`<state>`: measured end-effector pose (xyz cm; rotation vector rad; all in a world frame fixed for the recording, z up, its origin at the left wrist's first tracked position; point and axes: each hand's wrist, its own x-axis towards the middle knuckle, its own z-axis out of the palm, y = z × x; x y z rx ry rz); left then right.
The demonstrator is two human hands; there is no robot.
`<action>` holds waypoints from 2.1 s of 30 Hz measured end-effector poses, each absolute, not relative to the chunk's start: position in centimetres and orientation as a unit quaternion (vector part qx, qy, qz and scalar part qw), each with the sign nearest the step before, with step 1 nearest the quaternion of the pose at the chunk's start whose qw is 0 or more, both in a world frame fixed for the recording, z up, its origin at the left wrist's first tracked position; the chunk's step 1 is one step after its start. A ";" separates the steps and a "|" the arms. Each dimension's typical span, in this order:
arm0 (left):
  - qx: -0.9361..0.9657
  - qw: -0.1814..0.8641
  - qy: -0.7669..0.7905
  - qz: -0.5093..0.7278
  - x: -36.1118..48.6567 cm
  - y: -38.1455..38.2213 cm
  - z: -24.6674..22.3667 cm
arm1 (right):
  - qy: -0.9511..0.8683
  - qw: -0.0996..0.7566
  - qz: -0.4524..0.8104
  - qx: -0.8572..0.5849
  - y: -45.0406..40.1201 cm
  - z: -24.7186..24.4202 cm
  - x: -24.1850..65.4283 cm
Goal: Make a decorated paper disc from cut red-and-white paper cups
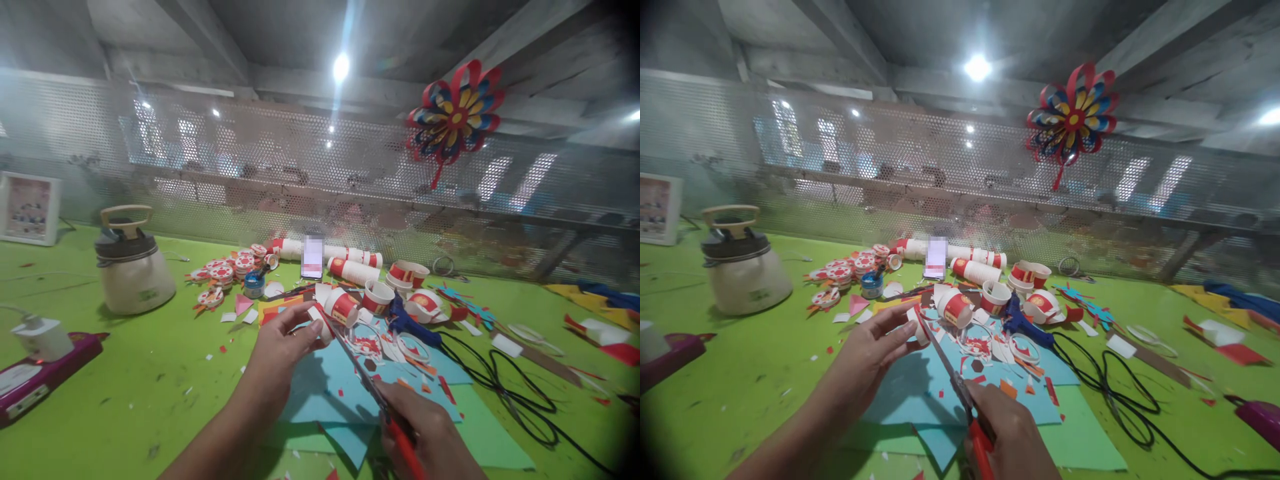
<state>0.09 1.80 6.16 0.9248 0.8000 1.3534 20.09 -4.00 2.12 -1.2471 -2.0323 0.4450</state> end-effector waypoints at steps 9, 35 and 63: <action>0.403 0.609 0.347 0.588 0.4 1.2 6.1 | -0.789 0.348 0.164 -0.480 -4.0 1.7 20.4; 0.385 0.593 0.356 0.611 0.5 1.6 6.3 | -0.794 0.325 0.157 -0.489 -4.2 2.3 20.4; 0.384 0.610 0.346 0.601 0.2 1.3 6.7 | -0.786 0.335 0.158 -0.495 -4.3 3.0 20.1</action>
